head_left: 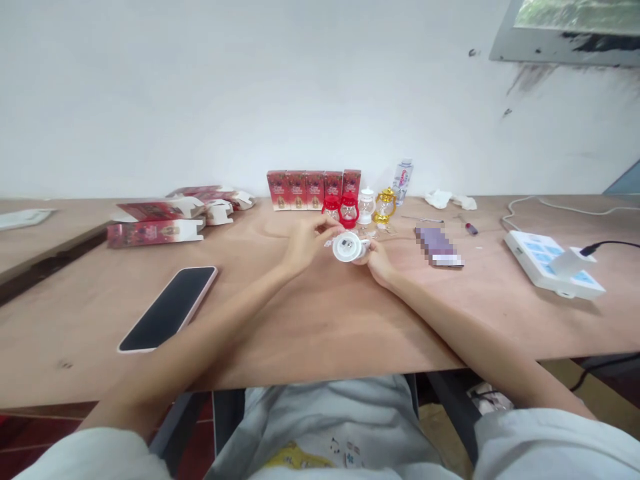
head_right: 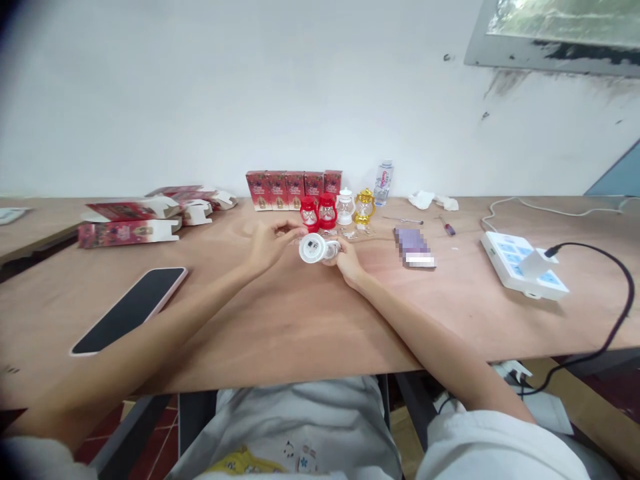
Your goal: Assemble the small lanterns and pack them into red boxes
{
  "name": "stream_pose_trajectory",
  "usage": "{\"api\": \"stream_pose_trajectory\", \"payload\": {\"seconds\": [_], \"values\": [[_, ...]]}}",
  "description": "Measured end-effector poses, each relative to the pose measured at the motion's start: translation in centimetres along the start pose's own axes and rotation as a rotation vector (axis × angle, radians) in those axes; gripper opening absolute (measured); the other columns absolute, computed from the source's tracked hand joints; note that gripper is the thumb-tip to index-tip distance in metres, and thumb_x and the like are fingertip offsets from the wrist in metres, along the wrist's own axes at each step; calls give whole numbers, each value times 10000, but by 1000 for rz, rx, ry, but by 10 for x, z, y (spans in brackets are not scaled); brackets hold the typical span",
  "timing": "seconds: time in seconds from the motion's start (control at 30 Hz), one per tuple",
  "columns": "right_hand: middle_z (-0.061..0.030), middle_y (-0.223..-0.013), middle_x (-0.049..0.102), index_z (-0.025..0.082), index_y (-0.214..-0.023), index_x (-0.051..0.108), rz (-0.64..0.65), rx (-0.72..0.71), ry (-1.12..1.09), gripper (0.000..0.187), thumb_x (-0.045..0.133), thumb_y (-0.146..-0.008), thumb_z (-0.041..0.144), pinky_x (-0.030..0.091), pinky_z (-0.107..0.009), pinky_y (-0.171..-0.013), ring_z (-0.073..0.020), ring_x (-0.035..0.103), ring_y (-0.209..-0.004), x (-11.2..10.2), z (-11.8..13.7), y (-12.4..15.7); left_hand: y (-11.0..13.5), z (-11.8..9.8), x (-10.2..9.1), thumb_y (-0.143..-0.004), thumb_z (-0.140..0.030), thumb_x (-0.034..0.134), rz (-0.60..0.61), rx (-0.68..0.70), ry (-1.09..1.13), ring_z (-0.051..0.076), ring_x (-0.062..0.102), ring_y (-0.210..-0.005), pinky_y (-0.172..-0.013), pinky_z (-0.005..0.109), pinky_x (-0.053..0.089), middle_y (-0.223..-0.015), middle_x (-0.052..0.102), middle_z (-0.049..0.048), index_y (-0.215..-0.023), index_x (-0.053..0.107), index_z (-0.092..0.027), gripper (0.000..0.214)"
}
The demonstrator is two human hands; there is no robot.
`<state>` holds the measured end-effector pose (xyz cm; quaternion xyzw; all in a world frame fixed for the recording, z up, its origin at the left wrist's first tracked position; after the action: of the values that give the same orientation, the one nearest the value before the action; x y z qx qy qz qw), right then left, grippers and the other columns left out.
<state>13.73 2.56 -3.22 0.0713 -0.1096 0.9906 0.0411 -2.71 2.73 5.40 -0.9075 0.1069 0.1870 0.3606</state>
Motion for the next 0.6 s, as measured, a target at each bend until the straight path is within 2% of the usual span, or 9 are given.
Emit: {"api": "stream_pose_trajectory", "payload": {"seconds": [0.2, 0.37, 0.47, 0.6], "values": [[15, -786, 656, 206, -741, 585, -20, -57, 66, 265, 645, -485, 240, 417, -290, -664, -171, 553, -740, 6, 7, 9, 32, -6, 9, -737, -342, 681, 41, -188, 207, 173, 666, -777, -720, 269, 507, -879, 743, 51, -865, 739, -159, 231], [13, -763, 648, 217, -761, 583, -87, -126, 154, 264, 647, -509, 266, 410, -298, -673, -182, 558, -731, 3, 9, 11, 41, -8, 7, -671, -270, 721, -17, -423, 254, 116, 623, -613, -605, 210, 487, -709, 725, 41, -733, 735, -137, 147], [10, -743, 647, 218, -762, 583, -111, -139, 155, 256, 643, -518, 269, 410, -299, -657, -187, 558, -718, 1, 8, 11, 41, -10, 6, -662, -245, 721, -29, -514, 254, 73, 554, -505, -513, 174, 439, -603, 684, 27, -639, 709, -130, 118], [8, -773, 658, 221, -764, 586, -90, -142, 171, 250, 639, -522, 259, 417, -300, -675, -190, 569, -746, 3, 9, 12, 38, -8, 8, -668, -244, 723, -27, -616, 310, 47, 497, -451, -468, 160, 398, -541, 646, 20, -553, 671, -121, 176]]}}
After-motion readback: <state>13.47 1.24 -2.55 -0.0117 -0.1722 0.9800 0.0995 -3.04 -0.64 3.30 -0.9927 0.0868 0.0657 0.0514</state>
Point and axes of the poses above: each hand's wrist, its own y-axis away from the middle knuckle, its own x-axis out of the palm, z = x × y, the point moved 4 cm from there along -y, towards the middle knuckle
